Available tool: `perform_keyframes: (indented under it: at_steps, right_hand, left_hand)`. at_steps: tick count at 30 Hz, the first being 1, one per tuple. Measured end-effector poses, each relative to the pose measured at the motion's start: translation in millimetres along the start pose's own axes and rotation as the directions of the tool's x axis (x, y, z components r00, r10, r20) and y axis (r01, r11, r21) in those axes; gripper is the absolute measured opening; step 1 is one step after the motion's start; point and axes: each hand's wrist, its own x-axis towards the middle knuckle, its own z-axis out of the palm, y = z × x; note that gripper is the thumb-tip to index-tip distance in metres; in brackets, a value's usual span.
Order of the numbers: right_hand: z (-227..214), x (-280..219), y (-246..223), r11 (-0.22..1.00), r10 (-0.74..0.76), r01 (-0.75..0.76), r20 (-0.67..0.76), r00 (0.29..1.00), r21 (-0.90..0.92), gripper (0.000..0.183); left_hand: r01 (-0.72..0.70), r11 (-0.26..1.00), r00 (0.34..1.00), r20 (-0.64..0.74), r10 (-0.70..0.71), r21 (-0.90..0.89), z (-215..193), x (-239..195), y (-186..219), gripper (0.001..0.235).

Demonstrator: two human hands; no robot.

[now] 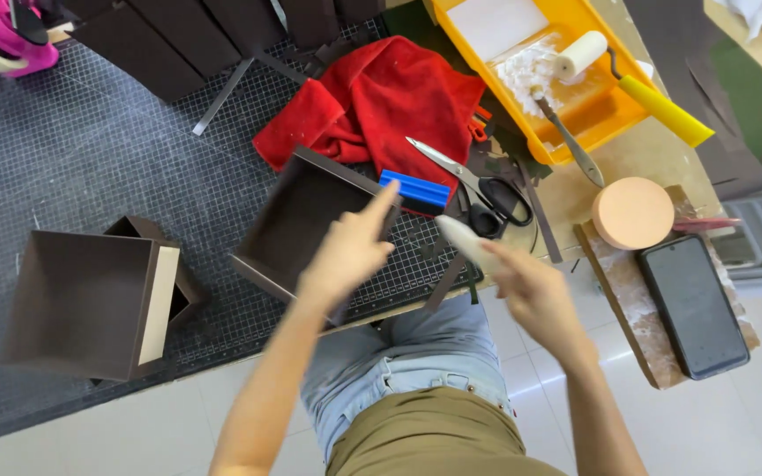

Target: Applying adhesive to the interior of brown boxes using a brush and smoothing it with a squeegee.

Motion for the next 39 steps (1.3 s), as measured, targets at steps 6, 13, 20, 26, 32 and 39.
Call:
perform_keyframes:
  at_steps: [6, 13, 20, 26, 32, 39]
  right_hand:
    - [58.9, 40.8, -0.4, 0.922, -0.379, 0.374, -0.032, 0.925, -0.099, 0.034]
    - [90.0, 49.2, -19.6, 0.837, -0.485, 0.449, -0.044, 0.874, -0.314, 0.029]
    - [117.3, -15.7, -101.8, 0.817, -0.511, 0.537, 0.166, 0.843, -0.212, 0.045]
    - [124.6, -5.5, -72.1, 0.869, -0.480, 0.489, 0.112, 0.870, -0.079, 0.040]
    - [90.5, 48.5, -47.8, 0.723, -0.577, 0.466, -0.074, 0.814, -0.510, 0.032]
    - [75.5, 93.5, 26.9, 0.704, -0.512, 0.243, -0.239, 0.825, -0.668, 0.017]
  left_hand:
    - [-0.141, 0.929, 0.980, 0.087, 0.181, -0.342, -25.5, 26.5, -57.0, 0.104]
    - [-0.280, 0.777, 0.911, 0.100, 0.401, -0.563, -44.9, 7.2, -58.5, 0.099]
    - [-0.181, 0.706, 0.880, 0.208, 0.428, -0.685, -51.2, 14.7, -64.1, 0.094]
    - [-0.117, 0.709, 0.873, 0.268, 0.407, -0.695, -46.1, 23.3, -76.7, 0.087]
    - [-0.069, 0.744, 0.897, 0.286, 0.339, -0.664, -49.6, 11.9, -63.9, 0.085]
    - [-0.270, 0.872, 0.963, -0.093, 0.255, -0.408, -35.5, 30.1, -64.2, 0.055]
